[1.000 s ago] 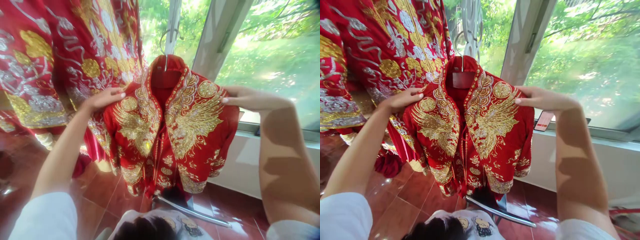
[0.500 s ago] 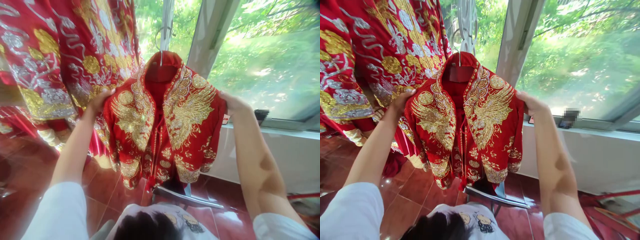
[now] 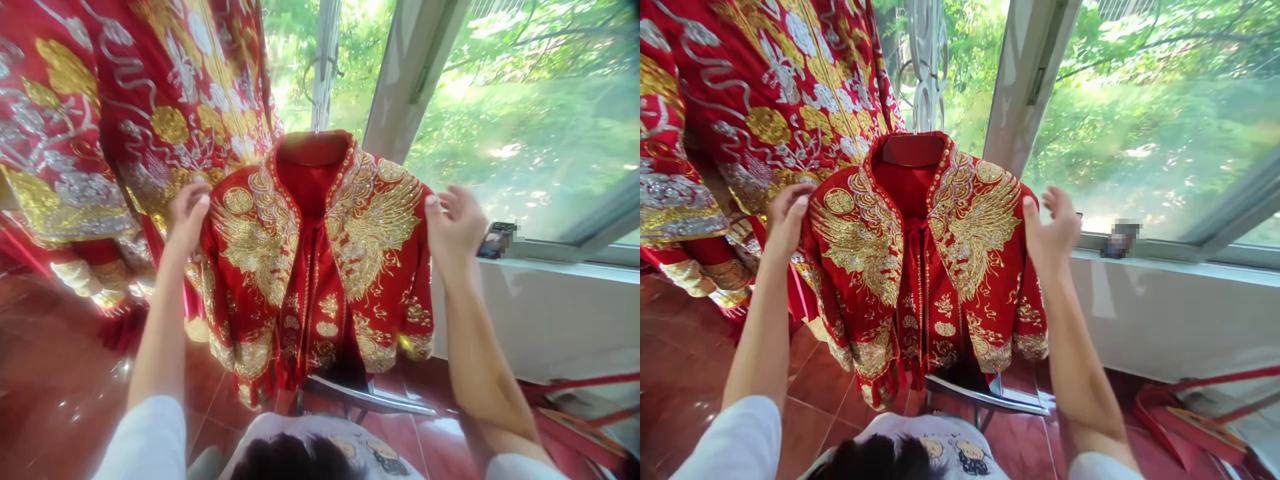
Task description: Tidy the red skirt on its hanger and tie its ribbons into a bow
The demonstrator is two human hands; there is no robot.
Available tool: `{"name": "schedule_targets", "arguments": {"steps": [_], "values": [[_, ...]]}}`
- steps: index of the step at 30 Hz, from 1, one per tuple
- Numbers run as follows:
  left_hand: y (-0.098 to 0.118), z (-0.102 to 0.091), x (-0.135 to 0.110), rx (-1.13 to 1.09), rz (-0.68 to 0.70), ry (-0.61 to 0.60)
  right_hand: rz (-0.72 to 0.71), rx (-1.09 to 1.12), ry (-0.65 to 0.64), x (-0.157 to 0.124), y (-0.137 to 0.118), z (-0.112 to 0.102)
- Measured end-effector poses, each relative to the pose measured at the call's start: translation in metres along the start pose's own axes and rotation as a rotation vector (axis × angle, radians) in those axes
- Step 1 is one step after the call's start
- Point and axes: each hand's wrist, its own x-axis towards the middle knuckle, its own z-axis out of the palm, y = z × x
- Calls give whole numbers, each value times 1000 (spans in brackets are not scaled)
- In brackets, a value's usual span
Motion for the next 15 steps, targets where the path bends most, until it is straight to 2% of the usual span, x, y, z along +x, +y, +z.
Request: {"name": "schedule_targets", "arguments": {"steps": [1, 2, 3, 4, 6, 7, 9, 12, 15], "values": [[10, 6, -18, 55, 70, 127, -60, -80, 182, -21, -14, -1], [20, 15, -38, 205, 158, 316, -148, -118, 255, -45, -30, 1], [27, 28, -61, 368, 268, 422, -241, -146, 267, -69, -45, 6], [33, 44, -85, 473, 322, 365, -284, -178, 181, -93, -57, 13], [35, 78, -131, 612, 325, 195, -255, -290, -9, -134, -70, 33], [31, 93, -151, 656, 251, 144, -223, -339, -83, -150, -69, 43], [16, 113, -180, 729, 62, 62, -142, -409, -151, -171, -52, 58], [-17, 113, -195, 793, -142, -48, -59, -394, -178, -178, -11, 60], [-34, 100, -191, 766, -168, -235, -90, -230, -296, -174, 12, 42]]}}
